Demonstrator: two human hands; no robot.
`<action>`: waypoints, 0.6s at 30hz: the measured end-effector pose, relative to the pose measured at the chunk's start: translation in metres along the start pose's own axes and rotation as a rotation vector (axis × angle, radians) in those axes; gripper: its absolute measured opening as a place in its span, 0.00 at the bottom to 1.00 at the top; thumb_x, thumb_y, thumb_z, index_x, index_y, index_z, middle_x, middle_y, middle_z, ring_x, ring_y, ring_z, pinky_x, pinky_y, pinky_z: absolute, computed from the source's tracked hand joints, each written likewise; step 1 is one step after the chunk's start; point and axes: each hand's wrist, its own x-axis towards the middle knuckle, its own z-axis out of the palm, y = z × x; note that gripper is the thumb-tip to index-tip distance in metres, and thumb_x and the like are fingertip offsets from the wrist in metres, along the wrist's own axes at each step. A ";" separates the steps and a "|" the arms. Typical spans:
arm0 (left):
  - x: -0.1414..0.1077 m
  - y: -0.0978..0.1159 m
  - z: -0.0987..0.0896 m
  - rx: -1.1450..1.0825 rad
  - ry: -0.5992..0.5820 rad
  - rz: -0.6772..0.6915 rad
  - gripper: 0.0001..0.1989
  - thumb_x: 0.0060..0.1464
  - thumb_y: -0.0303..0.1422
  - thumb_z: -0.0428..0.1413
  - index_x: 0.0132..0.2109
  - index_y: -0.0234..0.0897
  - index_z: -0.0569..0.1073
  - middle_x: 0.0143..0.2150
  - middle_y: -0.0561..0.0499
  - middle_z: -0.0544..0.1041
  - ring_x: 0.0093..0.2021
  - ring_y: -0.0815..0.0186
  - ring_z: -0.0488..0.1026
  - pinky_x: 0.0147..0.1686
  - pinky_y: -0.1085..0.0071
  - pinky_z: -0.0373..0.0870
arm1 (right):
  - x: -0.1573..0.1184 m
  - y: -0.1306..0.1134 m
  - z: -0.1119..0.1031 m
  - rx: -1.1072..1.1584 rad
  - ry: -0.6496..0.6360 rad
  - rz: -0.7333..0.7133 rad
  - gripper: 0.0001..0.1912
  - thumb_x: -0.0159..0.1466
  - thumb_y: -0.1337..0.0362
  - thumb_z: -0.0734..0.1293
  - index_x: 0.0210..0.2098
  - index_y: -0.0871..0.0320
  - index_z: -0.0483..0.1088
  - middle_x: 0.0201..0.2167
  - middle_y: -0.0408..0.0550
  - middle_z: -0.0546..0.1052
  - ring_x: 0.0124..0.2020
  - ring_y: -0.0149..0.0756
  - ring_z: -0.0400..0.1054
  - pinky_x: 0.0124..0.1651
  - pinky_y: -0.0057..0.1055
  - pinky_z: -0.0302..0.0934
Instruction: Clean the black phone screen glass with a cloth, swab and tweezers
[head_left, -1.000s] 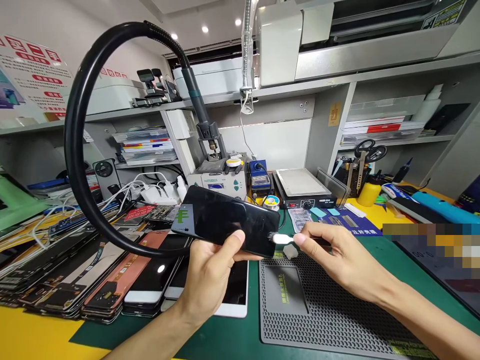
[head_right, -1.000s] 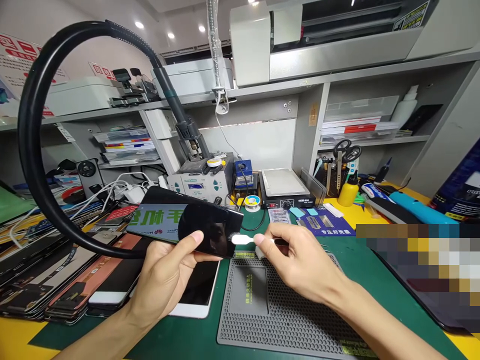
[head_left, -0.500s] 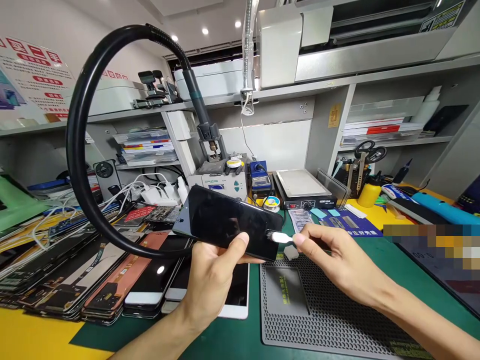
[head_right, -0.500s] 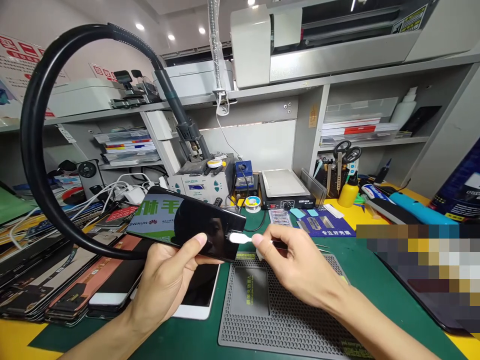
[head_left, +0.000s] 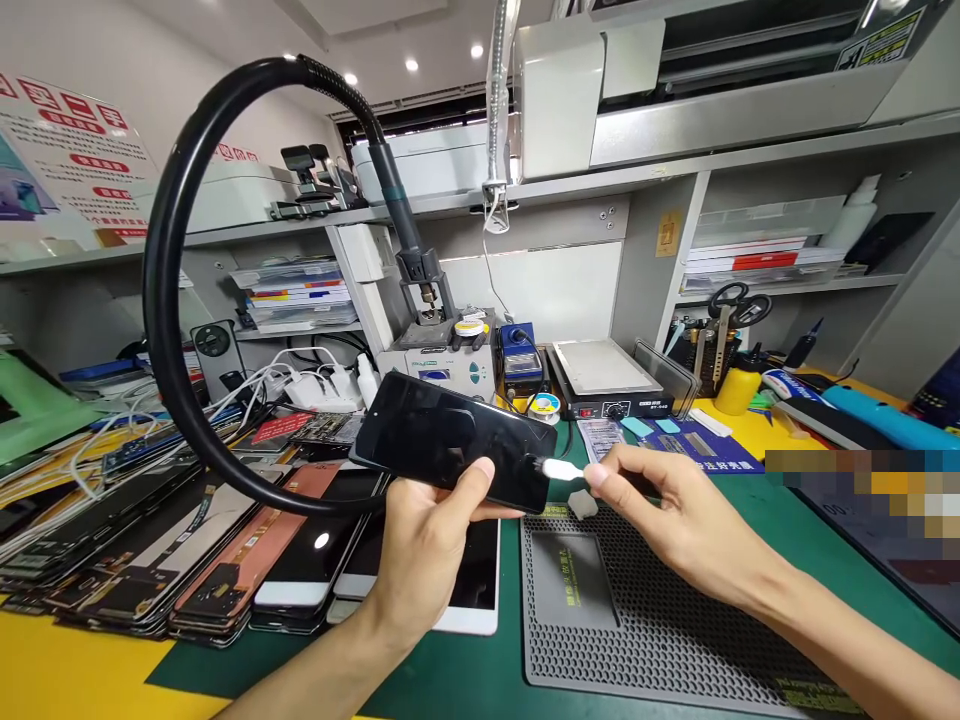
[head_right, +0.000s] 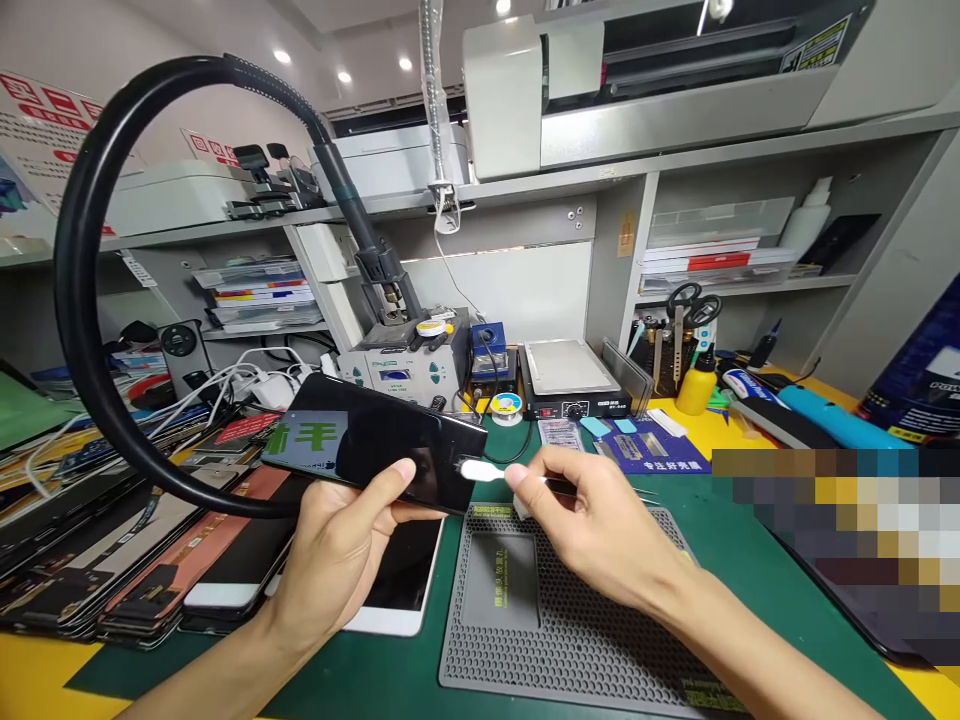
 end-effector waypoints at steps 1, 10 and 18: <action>0.000 0.000 0.000 -0.009 -0.041 -0.014 0.10 0.56 0.36 0.64 0.33 0.33 0.82 0.34 0.47 0.83 0.38 0.58 0.79 0.42 0.61 0.80 | 0.000 -0.001 0.002 0.000 -0.011 0.000 0.25 0.71 0.44 0.57 0.27 0.55 0.66 0.23 0.39 0.63 0.25 0.34 0.55 0.28 0.32 0.48; 0.006 -0.004 -0.002 -0.057 -0.044 -0.073 0.11 0.55 0.35 0.64 0.30 0.30 0.81 0.28 0.48 0.80 0.33 0.60 0.77 0.38 0.59 0.81 | 0.007 0.015 -0.011 -0.086 0.027 0.015 0.26 0.70 0.44 0.61 0.24 0.56 0.67 0.20 0.39 0.62 0.23 0.33 0.53 0.27 0.32 0.45; 0.003 -0.004 -0.002 -0.026 -0.052 -0.061 0.11 0.55 0.37 0.64 0.33 0.31 0.82 0.32 0.46 0.81 0.36 0.57 0.78 0.38 0.58 0.81 | 0.001 0.003 -0.002 0.001 -0.007 0.008 0.27 0.70 0.43 0.59 0.26 0.56 0.68 0.23 0.40 0.66 0.26 0.34 0.56 0.28 0.31 0.49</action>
